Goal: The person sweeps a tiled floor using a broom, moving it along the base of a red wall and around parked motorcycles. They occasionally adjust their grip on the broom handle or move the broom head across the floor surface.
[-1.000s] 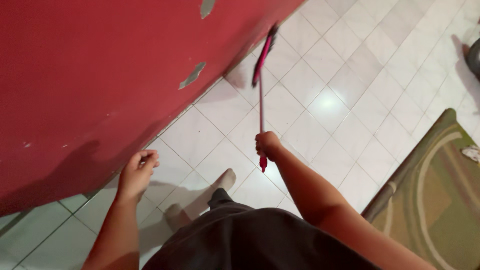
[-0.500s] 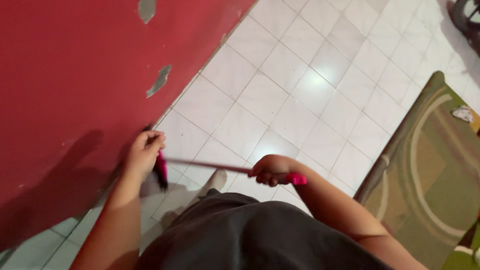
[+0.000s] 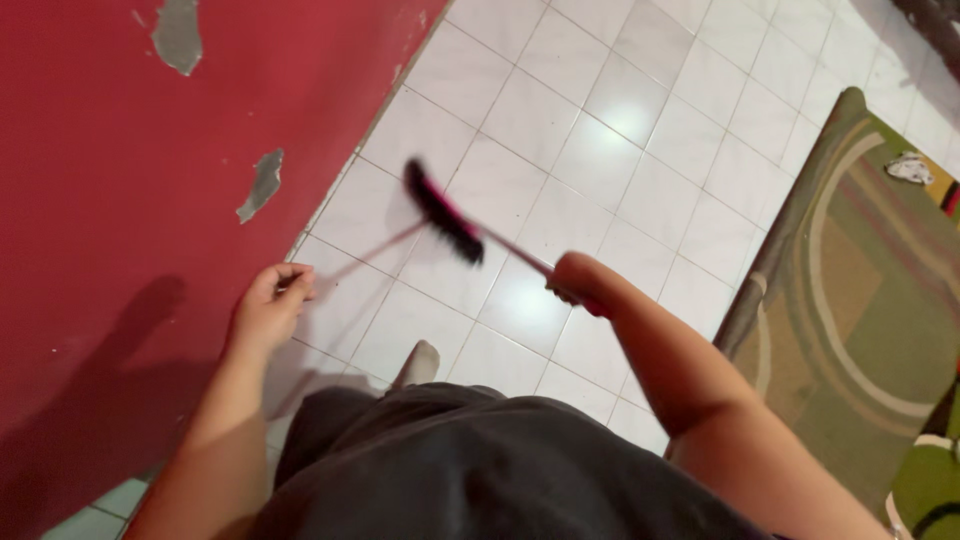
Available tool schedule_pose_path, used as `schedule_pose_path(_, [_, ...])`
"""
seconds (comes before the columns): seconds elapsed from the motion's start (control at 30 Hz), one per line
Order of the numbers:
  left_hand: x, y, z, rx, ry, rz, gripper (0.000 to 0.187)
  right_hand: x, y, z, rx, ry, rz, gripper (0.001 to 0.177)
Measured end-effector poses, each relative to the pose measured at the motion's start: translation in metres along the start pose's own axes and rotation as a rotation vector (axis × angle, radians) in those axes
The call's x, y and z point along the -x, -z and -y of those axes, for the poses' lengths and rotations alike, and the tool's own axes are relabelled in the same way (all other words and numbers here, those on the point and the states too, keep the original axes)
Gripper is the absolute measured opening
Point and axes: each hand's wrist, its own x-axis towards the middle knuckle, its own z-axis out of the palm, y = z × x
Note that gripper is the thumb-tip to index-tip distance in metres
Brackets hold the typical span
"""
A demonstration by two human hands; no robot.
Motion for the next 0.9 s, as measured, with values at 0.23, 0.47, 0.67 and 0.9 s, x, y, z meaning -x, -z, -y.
schedule_pose_path(0.23, [-0.008, -0.023, -0.04, -0.113, -0.004, 0.055, 0.021, -0.025, -0.05, 0.027, -0.284, -0.004, -0.215, 0.023])
schedule_pose_path(0.47, [-0.062, -0.038, -0.085, -0.037, -0.043, 0.084, 0.022, 0.052, -0.022, 0.022, -0.762, 0.05, 0.149, 0.024])
schedule_pose_path(0.67, [-0.112, -0.041, -0.12, -0.019, -0.02, 0.104, 0.022, 0.084, -0.011, 0.058, -0.934, -0.105, 0.7, 0.028])
schedule_pose_path(0.9, [-0.158, -0.027, -0.144, -0.083, -0.073, 0.098, 0.022, -0.003, 0.0, 0.115, -1.043, -0.271, 1.28, 0.033])
